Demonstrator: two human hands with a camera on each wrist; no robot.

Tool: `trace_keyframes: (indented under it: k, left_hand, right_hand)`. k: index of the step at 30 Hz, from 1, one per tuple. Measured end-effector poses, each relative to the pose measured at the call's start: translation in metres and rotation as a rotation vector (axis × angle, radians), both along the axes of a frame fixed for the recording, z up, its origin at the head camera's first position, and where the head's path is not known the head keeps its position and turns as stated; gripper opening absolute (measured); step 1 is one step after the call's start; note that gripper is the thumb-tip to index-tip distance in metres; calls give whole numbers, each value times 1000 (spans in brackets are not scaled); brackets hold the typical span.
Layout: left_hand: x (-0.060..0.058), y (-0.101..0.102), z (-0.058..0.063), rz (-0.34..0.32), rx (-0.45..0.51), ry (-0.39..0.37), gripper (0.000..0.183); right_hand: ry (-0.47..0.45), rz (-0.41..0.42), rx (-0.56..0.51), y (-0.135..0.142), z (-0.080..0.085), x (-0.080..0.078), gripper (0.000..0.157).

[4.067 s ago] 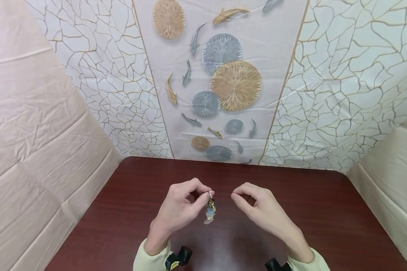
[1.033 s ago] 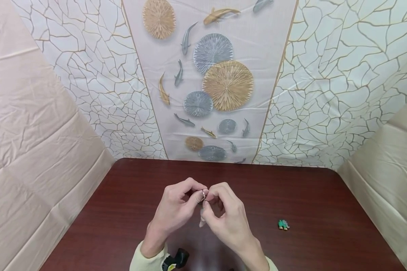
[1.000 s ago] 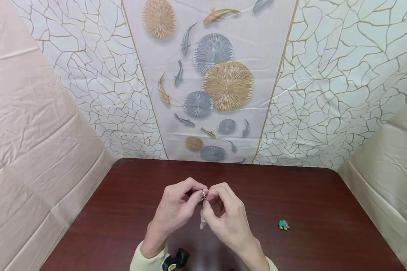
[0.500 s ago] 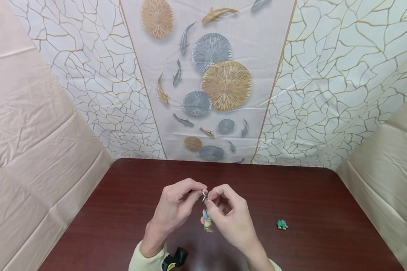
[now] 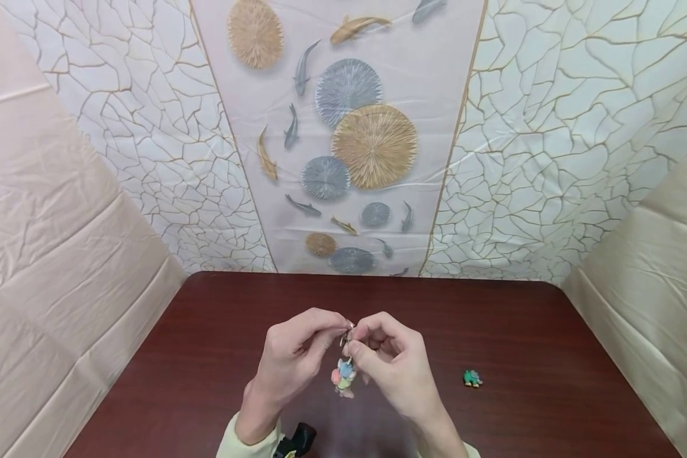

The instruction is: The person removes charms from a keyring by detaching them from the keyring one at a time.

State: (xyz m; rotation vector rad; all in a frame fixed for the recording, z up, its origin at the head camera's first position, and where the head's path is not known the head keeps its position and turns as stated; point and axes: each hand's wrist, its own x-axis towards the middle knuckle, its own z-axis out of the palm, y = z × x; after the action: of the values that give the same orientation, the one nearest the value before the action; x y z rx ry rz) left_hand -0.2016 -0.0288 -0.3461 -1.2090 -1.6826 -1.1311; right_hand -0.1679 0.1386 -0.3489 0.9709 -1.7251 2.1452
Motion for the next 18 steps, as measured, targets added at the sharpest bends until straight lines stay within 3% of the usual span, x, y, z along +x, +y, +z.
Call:
trace_keyframes:
  k: [3,7,13,18]
  left_hand:
    - [1,-1,1,-39,-47,27,14]
    - [3,-4,1,-68,-111,2,19]
    - [3,-10,-2,-64,-192,-59,13]
    - [2,-14,-2,-98,-226,-76,12]
  right_hand:
    - [13,4,-8,2,2,3,18]
    - [-18,-49,32,4,4,5,15]
    - [-7,-143,166,3,3,6,15]
    - [-1,-206,272,3,3,7,16]
